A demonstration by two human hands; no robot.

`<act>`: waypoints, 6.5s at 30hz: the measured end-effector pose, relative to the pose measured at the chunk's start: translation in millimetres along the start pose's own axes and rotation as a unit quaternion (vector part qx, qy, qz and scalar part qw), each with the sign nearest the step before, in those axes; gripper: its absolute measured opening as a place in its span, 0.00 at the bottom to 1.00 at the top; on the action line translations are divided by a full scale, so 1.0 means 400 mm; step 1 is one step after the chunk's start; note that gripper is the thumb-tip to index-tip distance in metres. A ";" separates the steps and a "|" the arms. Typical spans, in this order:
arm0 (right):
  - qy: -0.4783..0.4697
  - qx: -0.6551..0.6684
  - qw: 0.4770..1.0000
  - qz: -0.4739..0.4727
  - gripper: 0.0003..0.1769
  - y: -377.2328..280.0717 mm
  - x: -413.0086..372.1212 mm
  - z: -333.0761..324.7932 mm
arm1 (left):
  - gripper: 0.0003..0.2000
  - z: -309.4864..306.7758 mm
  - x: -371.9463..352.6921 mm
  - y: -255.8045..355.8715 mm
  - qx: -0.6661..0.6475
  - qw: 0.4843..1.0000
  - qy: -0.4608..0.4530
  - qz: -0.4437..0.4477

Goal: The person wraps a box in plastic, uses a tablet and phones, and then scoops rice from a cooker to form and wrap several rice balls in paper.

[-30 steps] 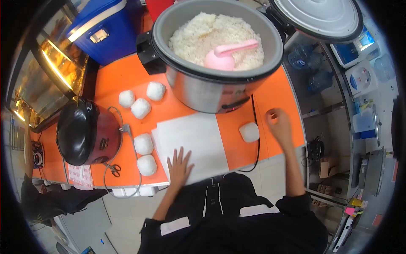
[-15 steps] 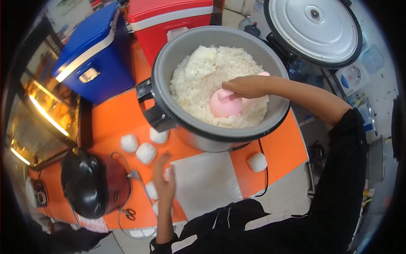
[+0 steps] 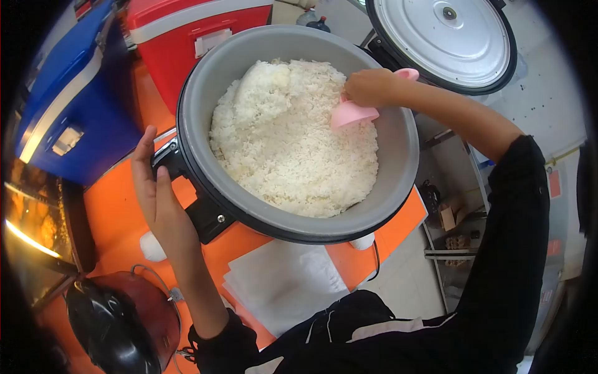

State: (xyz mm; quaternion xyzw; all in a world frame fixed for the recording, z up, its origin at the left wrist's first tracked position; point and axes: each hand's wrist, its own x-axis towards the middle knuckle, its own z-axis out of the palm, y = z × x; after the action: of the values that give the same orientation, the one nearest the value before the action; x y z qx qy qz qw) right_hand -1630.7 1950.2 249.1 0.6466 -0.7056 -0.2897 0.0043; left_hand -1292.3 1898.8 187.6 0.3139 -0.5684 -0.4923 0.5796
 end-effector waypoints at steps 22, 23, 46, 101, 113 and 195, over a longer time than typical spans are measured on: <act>-0.388 0.214 0.895 0.051 0.30 -0.108 -0.071 -0.077 | 0.18 0.009 -0.011 -0.014 -0.091 0.992 0.084 0.003; -0.375 0.232 0.895 0.064 0.30 -0.116 -0.085 -0.078 | 0.18 0.008 -0.010 -0.013 -0.091 0.992 0.083 0.003; -0.057 0.572 0.805 0.147 0.23 -0.117 -0.075 -0.039 | 0.18 -0.004 -0.010 -0.026 -0.074 0.994 0.079 -0.007; -0.386 0.541 0.740 -0.098 0.21 -0.126 -0.154 -0.088 | 0.14 -0.008 -0.136 0.016 0.052 0.974 0.203 0.081; -0.321 0.829 0.432 -0.154 0.18 -0.381 -0.524 0.165 | 0.33 -0.132 -0.922 -0.183 0.538 0.812 -0.208 -0.086; 0.047 0.753 0.653 -0.065 0.05 -0.648 -0.638 0.796 | 0.04 -0.315 -1.052 -0.145 0.243 0.929 -0.254 -0.113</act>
State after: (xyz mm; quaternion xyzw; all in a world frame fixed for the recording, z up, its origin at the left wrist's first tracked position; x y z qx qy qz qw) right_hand -1474.4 2313.1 -29.3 0.4850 -0.6366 0.3726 -0.4699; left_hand -1127.6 2246.2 -32.7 0.3718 -0.7596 -0.4649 0.2620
